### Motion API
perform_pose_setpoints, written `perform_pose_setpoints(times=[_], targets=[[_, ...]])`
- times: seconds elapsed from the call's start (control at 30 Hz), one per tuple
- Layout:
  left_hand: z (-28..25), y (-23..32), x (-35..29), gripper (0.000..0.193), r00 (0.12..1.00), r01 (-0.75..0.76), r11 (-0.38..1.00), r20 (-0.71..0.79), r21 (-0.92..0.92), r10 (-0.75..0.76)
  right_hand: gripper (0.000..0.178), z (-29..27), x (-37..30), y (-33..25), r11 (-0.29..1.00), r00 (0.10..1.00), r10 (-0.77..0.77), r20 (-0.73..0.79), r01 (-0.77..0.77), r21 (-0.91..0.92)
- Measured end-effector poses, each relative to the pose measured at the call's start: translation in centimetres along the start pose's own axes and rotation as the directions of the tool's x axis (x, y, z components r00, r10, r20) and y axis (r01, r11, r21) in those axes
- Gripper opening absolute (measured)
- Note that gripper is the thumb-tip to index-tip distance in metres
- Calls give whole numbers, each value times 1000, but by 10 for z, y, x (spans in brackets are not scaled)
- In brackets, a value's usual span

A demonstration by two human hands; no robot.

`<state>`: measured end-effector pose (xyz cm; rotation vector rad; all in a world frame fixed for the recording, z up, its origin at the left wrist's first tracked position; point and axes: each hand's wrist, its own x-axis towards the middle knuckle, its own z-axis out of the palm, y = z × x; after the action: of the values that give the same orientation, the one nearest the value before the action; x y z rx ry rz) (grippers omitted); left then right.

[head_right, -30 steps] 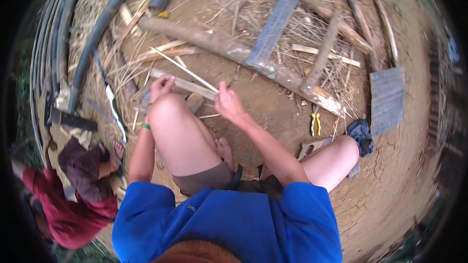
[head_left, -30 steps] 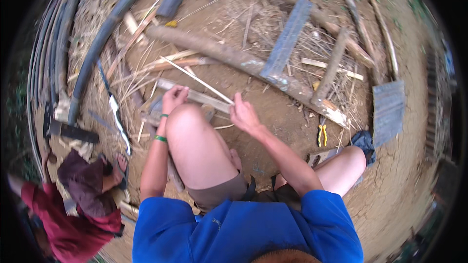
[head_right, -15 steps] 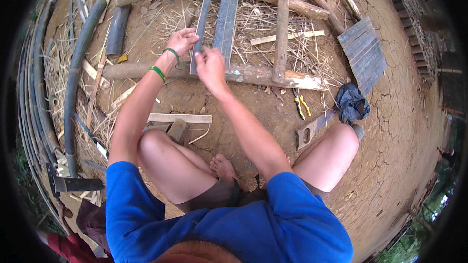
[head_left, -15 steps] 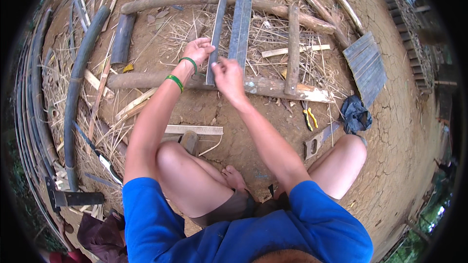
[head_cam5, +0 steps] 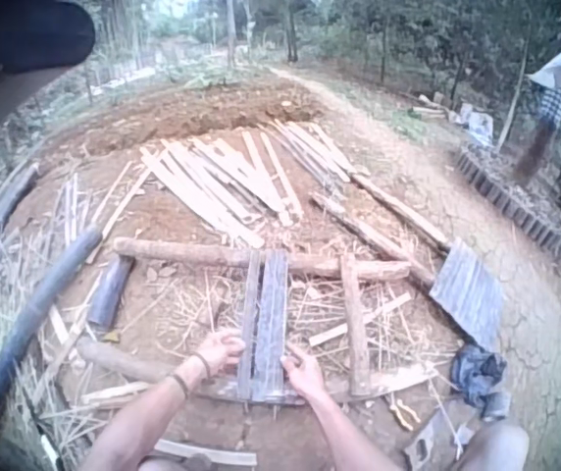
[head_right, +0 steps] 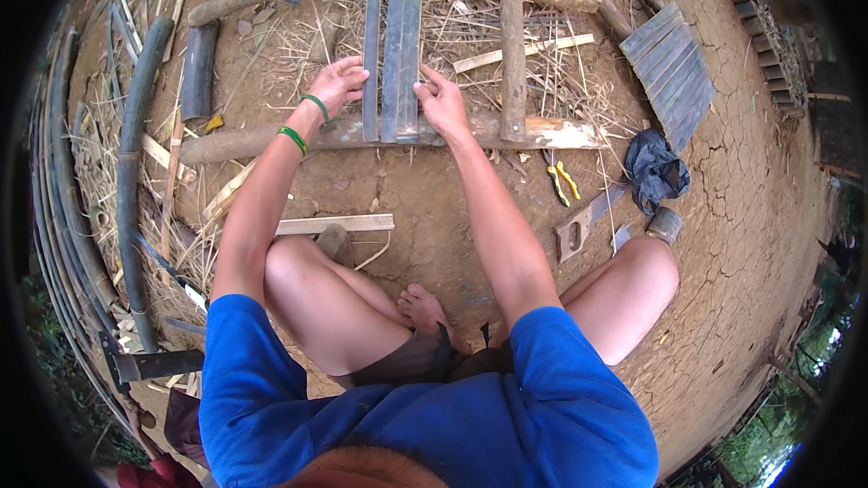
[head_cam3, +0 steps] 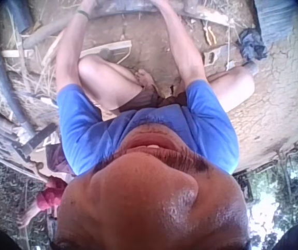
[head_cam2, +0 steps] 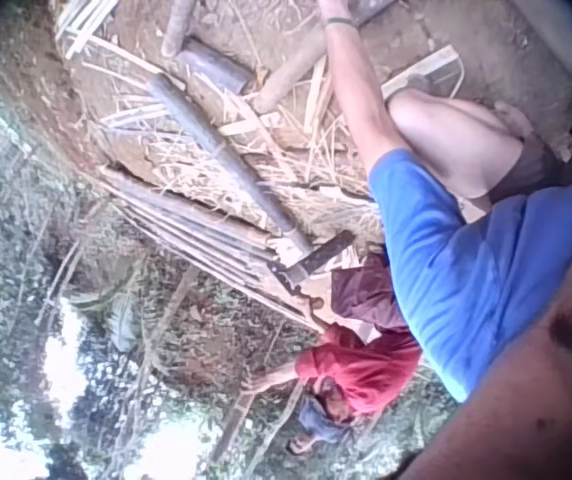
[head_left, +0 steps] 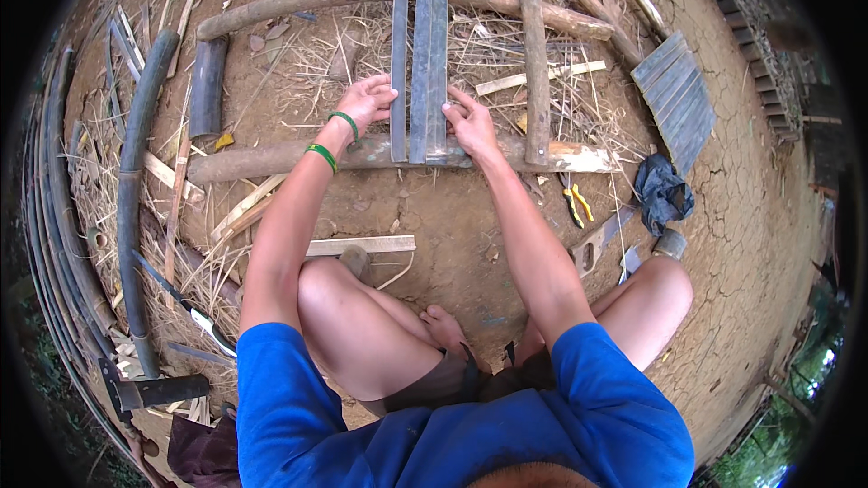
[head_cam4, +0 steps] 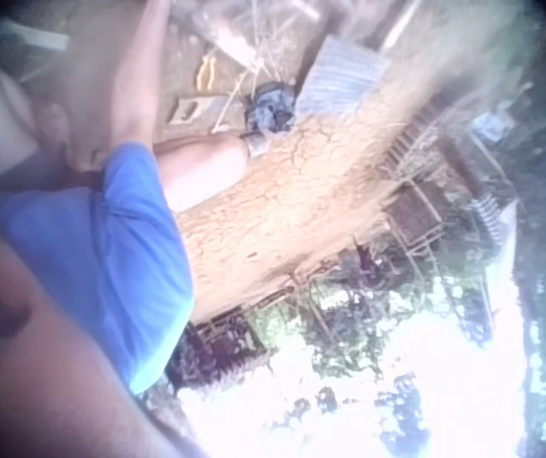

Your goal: The person sits on the ground and uses a hammer to drive nails into a wooden plank that is resting on a log frame. The person repeatedly picks up nails from a black plastic bag and hammers them into the wood.

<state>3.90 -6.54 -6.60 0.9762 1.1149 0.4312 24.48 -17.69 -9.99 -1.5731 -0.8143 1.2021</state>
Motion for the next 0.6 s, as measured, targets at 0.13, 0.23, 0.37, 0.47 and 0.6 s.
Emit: perform_pose_setpoints(times=[0.13, 0.23, 0.37, 0.47, 0.6], targets=[[2, -2, 1, 49, 1000, -3, 1000, 29, -9, 3, 50, -2, -1, -4, 1000, 1000, 24, 20, -24, -14], [7, -3, 2, 43, 1000, -17, 1000, -4, -25, 17, 51, -4, -1, -8, 1000, 998, 11, 54, -11, 2], [9, -2, 3, 45, 999, -15, 1000, -34, -18, 14, 50, -4, -4, -12, 1000, 998, 11, 60, -12, 22], [13, -1, 2, 43, 999, -13, 1000, -36, 1, 13, 47, -5, -4, -12, 999, 998, 32, 58, -33, 25], [13, -4, 2, 40, 1000, -7, 997, 14, -72, 8, 49, -5, -2, -9, 999, 998, 29, 63, -30, 12]])
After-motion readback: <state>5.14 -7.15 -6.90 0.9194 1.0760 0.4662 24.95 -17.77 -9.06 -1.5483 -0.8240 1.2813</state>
